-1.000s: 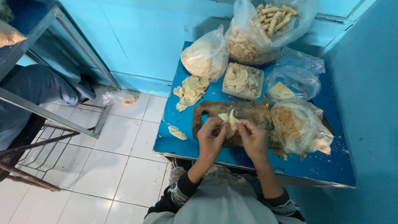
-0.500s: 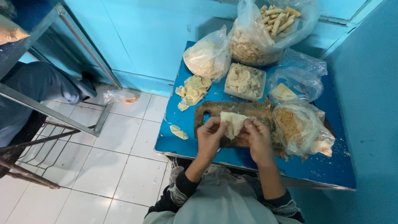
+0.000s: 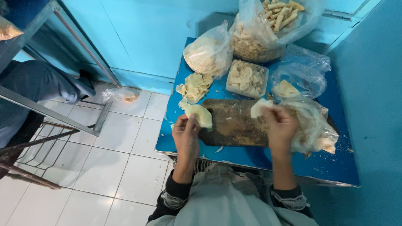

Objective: The person sits at a small blue table and folds thin square dough sheets one at a time, pressing each fold flat on a worn wooden board. Folded pieces are set aside near a container of finished pieces, with bags of dough scraps and brown crumbs on the table.

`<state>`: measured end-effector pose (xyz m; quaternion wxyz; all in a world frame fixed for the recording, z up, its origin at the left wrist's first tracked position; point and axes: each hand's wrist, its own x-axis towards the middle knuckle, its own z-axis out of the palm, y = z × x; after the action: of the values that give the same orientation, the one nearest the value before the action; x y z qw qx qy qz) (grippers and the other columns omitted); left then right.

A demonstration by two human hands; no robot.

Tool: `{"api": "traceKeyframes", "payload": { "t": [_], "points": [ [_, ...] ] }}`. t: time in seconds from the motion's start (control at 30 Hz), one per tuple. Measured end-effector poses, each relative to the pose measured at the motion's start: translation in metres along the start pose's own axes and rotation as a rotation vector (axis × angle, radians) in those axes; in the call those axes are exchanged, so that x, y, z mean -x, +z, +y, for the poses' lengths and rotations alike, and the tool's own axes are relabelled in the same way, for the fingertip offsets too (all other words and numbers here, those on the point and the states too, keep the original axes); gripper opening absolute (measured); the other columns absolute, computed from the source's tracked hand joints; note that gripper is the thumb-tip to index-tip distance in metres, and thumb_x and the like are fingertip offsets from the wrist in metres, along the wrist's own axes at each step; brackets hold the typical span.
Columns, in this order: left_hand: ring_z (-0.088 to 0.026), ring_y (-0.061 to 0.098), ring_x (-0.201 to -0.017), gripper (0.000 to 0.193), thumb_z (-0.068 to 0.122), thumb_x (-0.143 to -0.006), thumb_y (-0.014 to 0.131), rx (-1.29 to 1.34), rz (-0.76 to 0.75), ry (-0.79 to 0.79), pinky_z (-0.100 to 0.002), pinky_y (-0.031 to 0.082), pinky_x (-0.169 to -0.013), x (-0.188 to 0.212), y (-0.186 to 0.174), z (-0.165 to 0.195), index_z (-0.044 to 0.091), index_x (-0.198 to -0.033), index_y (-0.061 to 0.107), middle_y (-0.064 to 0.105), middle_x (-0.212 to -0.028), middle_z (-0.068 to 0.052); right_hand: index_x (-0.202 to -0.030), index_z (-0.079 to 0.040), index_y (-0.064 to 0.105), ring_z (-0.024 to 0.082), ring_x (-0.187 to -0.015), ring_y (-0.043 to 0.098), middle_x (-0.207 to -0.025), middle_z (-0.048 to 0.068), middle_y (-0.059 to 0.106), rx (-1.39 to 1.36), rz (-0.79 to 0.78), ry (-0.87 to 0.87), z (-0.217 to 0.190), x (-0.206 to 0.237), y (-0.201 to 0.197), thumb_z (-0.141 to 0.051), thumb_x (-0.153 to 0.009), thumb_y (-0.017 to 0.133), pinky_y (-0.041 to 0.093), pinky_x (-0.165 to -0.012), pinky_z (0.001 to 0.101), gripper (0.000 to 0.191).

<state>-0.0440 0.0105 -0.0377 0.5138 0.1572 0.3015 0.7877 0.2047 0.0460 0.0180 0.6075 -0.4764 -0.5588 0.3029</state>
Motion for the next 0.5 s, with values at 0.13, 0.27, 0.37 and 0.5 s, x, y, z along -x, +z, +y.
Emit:
{"api": "traceKeyframes", "payload": {
  "t": [0.13, 0.27, 0.37, 0.5],
  "points": [
    [-0.011, 0.07, -0.084, 0.008, 0.009, -0.097, 0.067, 0.0, 0.027, -0.034, -0.028, 0.059, -0.077, 0.005, 0.001, 0.005, 0.003, -0.102, 0.066, 0.072, -0.094, -0.003, -0.106, -0.005, 0.076, 0.029, -0.096, 0.072, -0.109, 0.011, 0.077, 0.636, -0.328, -0.438, -0.024, 0.026, 0.031, -0.009, -0.085, 0.079, 0.057, -0.081, 0.0404, 0.022],
    [-0.011, 0.068, -0.083, 0.012, 0.009, -0.099, 0.069, 0.003, -0.038, -0.051, -0.028, 0.057, -0.077, 0.012, 0.002, -0.002, 0.001, -0.108, 0.069, 0.071, -0.092, -0.005, -0.115, -0.002, 0.075, 0.034, -0.095, 0.068, -0.106, 0.017, 0.074, 0.661, -0.503, -0.35, -0.04, 0.03, 0.033, -0.017, -0.076, 0.083, 0.054, -0.079, 0.0452, 0.043],
    [-0.011, 0.067, -0.081, 0.014, 0.01, -0.099, 0.071, -0.02, -0.097, -0.042, -0.027, 0.055, -0.076, 0.015, 0.004, -0.009, 0.0, -0.109, 0.07, 0.073, -0.096, -0.005, -0.122, -0.013, 0.07, 0.024, -0.093, 0.076, -0.117, 0.009, 0.074, 0.481, -0.491, 0.137, -0.042, 0.024, 0.026, -0.022, -0.082, 0.078, 0.059, -0.082, 0.04, 0.042],
    [-0.01, 0.066, -0.082, 0.014, 0.007, -0.097, 0.072, 0.0, -0.076, -0.057, -0.028, 0.057, -0.078, 0.016, 0.011, -0.018, 0.0, -0.11, 0.071, 0.073, -0.098, -0.004, -0.103, -0.01, 0.078, 0.03, -0.101, 0.066, -0.121, 0.011, 0.072, 0.704, -0.514, -0.477, -0.038, 0.028, 0.031, -0.019, -0.083, 0.077, 0.052, -0.087, 0.0444, 0.022]
  ]
}}
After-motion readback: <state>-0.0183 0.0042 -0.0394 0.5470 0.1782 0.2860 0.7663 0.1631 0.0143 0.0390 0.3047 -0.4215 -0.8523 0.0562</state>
